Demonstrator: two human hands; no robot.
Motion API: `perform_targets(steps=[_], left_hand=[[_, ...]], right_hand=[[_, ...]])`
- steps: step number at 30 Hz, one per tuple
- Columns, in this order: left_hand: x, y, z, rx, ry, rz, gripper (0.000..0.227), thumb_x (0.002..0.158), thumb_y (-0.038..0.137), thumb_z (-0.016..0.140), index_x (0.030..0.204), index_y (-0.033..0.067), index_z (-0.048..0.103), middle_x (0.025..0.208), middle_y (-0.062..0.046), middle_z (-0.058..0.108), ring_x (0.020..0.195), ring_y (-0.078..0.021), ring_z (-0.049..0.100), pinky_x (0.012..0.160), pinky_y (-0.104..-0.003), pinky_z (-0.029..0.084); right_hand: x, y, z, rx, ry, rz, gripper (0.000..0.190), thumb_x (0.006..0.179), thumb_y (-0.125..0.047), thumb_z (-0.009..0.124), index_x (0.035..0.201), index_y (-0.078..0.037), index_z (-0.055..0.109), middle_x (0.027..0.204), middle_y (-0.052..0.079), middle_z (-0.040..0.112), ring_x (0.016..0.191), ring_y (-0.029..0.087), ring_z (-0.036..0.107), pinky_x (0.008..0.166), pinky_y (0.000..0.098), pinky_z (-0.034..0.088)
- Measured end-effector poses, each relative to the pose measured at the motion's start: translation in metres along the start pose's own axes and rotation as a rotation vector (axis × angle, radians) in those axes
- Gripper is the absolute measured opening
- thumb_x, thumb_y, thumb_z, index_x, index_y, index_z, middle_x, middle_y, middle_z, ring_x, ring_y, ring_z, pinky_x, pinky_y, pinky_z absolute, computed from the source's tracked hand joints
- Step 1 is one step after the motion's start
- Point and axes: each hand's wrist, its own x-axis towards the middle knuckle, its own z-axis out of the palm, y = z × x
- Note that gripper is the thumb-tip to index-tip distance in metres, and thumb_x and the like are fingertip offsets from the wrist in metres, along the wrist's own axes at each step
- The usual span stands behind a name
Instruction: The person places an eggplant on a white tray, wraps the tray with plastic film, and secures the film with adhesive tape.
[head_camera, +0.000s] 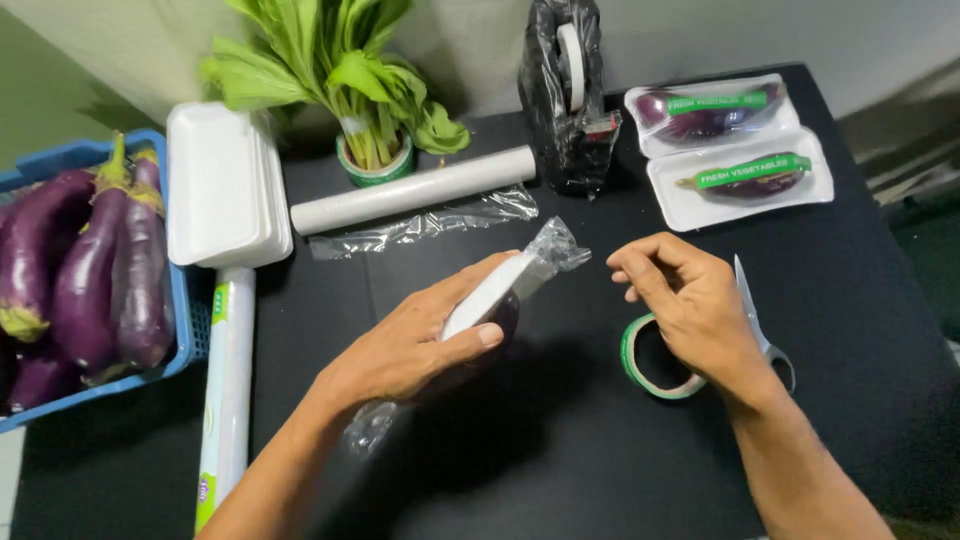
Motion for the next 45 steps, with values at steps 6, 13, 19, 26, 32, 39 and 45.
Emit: perform_targets(steps=[6, 13, 19, 26, 32, 39, 45], left_hand=[[-0.028, -0.029, 0.039, -0.843, -0.003, -0.081, 0.093, 0.083, 0.056, 0.065, 0.158, 0.0090, 0.038, 0.135, -0.010, 0.058, 0.110, -0.0184, 0.061, 0.094, -0.031, 0.051], [-0.047, -0.048, 0.073, -1.053, -0.037, -0.030, 0.094, 0.086, 0.057, 0.067, 0.158, 0.0047, 0.033, 0.128, -0.017, 0.060, 0.108, -0.0276, 0.067, 0.092, -0.038, 0.056], [-0.051, -0.052, 0.077, -1.127, -0.050, -0.033, 0.093, 0.088, 0.054, 0.066, 0.161, 0.0076, 0.031, 0.129, -0.017, 0.061, 0.109, -0.0275, 0.067, 0.094, -0.037, 0.056], [-0.053, -0.068, 0.088, -1.242, -0.084, -0.039, 0.095, 0.087, 0.053, 0.069, 0.160, 0.0064, 0.031, 0.123, -0.022, 0.063, 0.107, -0.0315, 0.068, 0.092, -0.041, 0.058], [-0.052, -0.087, 0.096, -1.342, -0.071, -0.045, 0.089, 0.092, 0.048, 0.065, 0.163, 0.0102, 0.026, 0.124, -0.029, 0.063, 0.110, -0.0380, 0.068, 0.094, -0.047, 0.058], [-0.056, -0.087, 0.088, -1.074, -0.062, -0.117, 0.089, 0.086, 0.059, 0.064, 0.155, 0.0067, 0.039, 0.116, -0.004, 0.059, 0.100, -0.0118, 0.057, 0.089, -0.027, 0.049], [-0.053, -0.039, 0.074, -0.550, 0.111, -0.312, 0.084, 0.059, 0.044, 0.083, 0.134, 0.0136, 0.060, 0.105, 0.000, 0.066, 0.091, -0.0108, 0.063, 0.080, -0.026, 0.053]], right_hand=[[-0.010, -0.054, 0.008, 0.026, 0.013, -0.212, 0.018, 0.102, -0.013, 0.059, 0.109, -0.004, 0.072, 0.101, 0.007, 0.070, 0.091, 0.014, 0.068, 0.085, 0.0228, 0.056], [-0.005, -0.073, 0.033, -0.183, -0.151, -0.460, 0.025, 0.088, -0.025, 0.076, 0.106, -0.008, 0.072, 0.108, 0.009, 0.069, 0.095, 0.016, 0.066, 0.081, 0.0272, 0.053], [-0.004, -0.082, 0.044, -0.296, -0.188, -0.485, 0.026, 0.081, -0.027, 0.086, 0.098, -0.012, 0.073, 0.094, 0.002, 0.065, 0.087, 0.014, 0.062, 0.077, 0.0269, 0.049], [0.005, -0.077, 0.048, -0.269, -0.326, -0.268, 0.016, 0.094, -0.027, 0.070, 0.085, -0.014, 0.073, 0.080, -0.003, 0.069, 0.076, 0.010, 0.060, 0.068, 0.0268, 0.047], [0.009, -0.053, 0.068, -0.264, -0.271, -0.414, 0.020, 0.099, -0.027, 0.065, 0.087, -0.011, 0.068, 0.078, -0.002, 0.067, 0.068, 0.012, 0.056, 0.068, 0.0282, 0.045], [0.014, -0.034, 0.068, -0.106, -0.365, -0.161, 0.018, 0.098, -0.027, 0.068, 0.088, -0.012, 0.069, 0.066, -0.007, 0.053, 0.057, 0.005, 0.041, 0.052, 0.0235, 0.036], [0.014, -0.030, 0.068, -0.029, -0.398, -0.044, 0.020, 0.098, -0.025, 0.068, 0.084, -0.012, 0.069, 0.069, -0.006, 0.056, 0.061, 0.004, 0.046, 0.054, 0.0233, 0.037]])
